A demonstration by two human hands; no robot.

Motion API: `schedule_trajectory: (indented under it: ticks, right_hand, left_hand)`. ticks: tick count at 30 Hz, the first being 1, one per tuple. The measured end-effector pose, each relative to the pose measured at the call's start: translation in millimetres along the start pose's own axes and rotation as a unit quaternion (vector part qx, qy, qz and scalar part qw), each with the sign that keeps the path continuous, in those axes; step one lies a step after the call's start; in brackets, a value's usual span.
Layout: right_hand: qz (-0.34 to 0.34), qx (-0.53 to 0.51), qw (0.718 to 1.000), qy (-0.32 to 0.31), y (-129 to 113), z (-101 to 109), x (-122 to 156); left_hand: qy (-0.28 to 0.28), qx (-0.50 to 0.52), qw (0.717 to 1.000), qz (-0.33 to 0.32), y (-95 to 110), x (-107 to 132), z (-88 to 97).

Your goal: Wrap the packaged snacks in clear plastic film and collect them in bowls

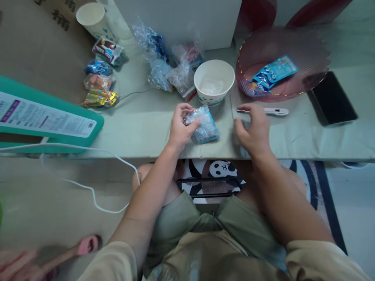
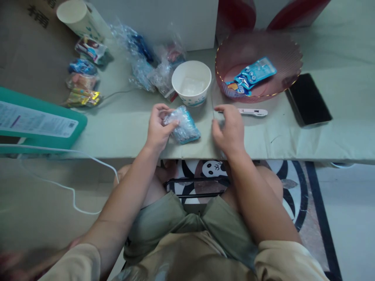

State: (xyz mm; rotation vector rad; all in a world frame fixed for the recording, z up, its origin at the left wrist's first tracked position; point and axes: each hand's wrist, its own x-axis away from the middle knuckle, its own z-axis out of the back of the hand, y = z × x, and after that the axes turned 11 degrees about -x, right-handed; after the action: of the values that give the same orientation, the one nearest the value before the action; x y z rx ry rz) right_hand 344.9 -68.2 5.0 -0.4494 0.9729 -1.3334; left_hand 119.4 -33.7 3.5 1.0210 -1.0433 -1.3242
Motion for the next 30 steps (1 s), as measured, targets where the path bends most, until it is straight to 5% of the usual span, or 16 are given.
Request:
schedule_trajectory:
  ticks: [6,12,21,27,30]
  right_hand:
    - [-0.06,0.187,0.98,0.011,22,11,2]
    - [-0.099,0.214,0.972,0.018,22,13,4]
    - [-0.096,0.039,0.994,0.03,-23,2,6]
    - [-0.094,-0.139,0.983,-0.071,-59,-27,22]
    - [-0.083,-0.122,0.984,-0.101,-61,-35,20]
  left_hand:
    - [-0.047,0.103,0.986,0.12,6,-5,9.7]
    - [-0.01,0.027,0.995,0.1,8,-2,13.6]
    - [-0.028,0.086,0.977,0.192,17,1,13.5]
    - [-0.013,0.128,0.978,0.166,10,5,3.8]
    - [-0.021,0.136,0.978,0.157,9,7,4.6]
